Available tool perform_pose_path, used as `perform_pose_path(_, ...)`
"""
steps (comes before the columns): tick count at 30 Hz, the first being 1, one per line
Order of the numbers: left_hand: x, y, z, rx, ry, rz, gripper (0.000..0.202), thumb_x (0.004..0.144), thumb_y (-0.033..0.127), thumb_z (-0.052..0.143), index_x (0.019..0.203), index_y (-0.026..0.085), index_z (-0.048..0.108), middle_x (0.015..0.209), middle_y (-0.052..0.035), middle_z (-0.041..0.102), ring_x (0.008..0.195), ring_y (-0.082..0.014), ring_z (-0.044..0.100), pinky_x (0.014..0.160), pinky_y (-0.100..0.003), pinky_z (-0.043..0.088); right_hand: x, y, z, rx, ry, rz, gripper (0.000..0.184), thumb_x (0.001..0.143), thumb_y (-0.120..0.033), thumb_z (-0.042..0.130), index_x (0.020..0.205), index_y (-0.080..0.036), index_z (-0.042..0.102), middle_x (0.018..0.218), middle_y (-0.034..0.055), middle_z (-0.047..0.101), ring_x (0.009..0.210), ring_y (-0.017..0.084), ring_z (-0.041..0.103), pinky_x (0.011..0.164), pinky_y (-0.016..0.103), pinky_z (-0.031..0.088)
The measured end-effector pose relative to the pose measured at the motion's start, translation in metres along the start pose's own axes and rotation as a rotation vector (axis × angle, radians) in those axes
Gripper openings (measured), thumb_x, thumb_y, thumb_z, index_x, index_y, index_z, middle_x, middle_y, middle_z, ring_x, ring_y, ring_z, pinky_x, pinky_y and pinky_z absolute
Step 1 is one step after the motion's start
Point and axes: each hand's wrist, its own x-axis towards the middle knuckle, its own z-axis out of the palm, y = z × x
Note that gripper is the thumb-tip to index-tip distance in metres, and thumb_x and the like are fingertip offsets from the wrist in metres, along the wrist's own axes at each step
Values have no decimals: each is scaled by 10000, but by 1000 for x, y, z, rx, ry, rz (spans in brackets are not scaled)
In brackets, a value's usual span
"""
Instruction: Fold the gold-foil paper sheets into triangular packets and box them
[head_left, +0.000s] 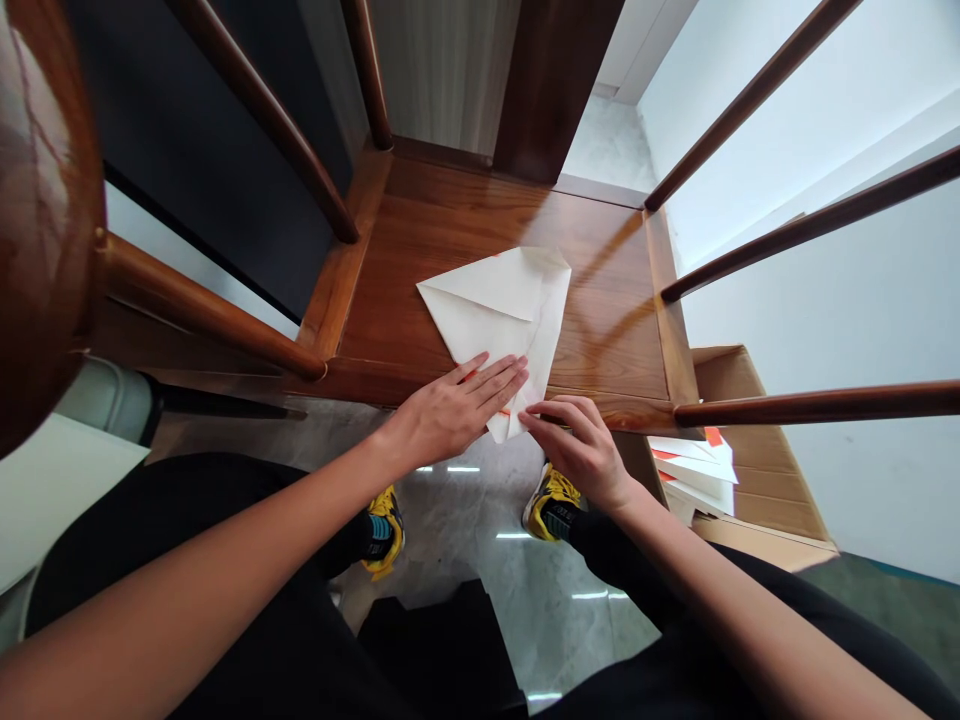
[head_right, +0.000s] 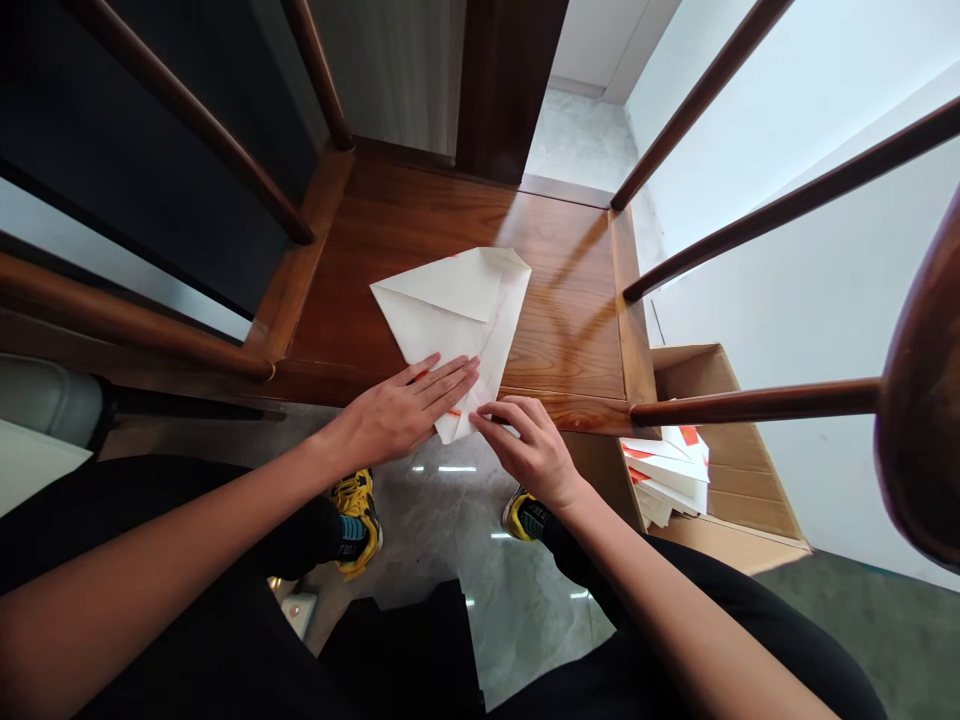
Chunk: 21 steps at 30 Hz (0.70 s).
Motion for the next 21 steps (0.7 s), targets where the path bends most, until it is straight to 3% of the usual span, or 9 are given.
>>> perform_pose_path(6, 2, -1, 0, -17, -18, 1, 697, 1015, 92, 365, 1676, 24, 155, 1764, -159, 146, 1651, -232, 96, 1369, -461, 159, 2, 3, -3, 7, 30, -216, 481, 967, -40, 646, 1417, -211, 628, 1160, 118, 776, 1118, 264, 705, 896, 450, 643)
perform_pose_path(11, 1, -2, -2, -116, 24, -1, 632, 1034, 101, 382, 1651, 34, 261, 1751, -156, 216, 1641, -229, 179, 1359, -462, 190, 6, 5, -9, 64, -33, -263, 437, 991, -46, 601, 1402, -190, 633, 1206, 142, 773, 1175, 284, 714, 923, 479, 644)
perform_pose_path(14, 1, -1, -1, -285, 148, 7, 526, 1050, 107, 416, 1575, 108, 445, 1670, -135, 431, 1576, -218, 373, 1318, -468, 307, 11, 0, -9, 148, 24, -146, 414, 991, -44, 584, 1361, -217, 652, 1220, 137, 768, 1172, 280, 714, 935, 499, 627)
perform_pose_path(17, 4, 1, -3, -525, 317, -55, 379, 1066, 123, 448, 1391, 180, 633, 1430, -99, 694, 1377, -200, 617, 1176, -426, 492, 22, -8, -9, 231, 177, 49, 356, 954, -55, 669, 1245, -258, 696, 1076, 73, 786, 989, 226, 740, 851, 426, 626)
perform_pose_path(21, 14, 2, -16, -747, 425, -253, 209, 1069, 223, 544, 1123, 188, 743, 1085, -61, 806, 1020, -189, 750, 909, -330, 583, 45, -11, -14, 350, 232, 237, 203, 910, -144, 785, 1064, -268, 744, 914, 6, 775, 790, 161, 719, 733, 320, 602)
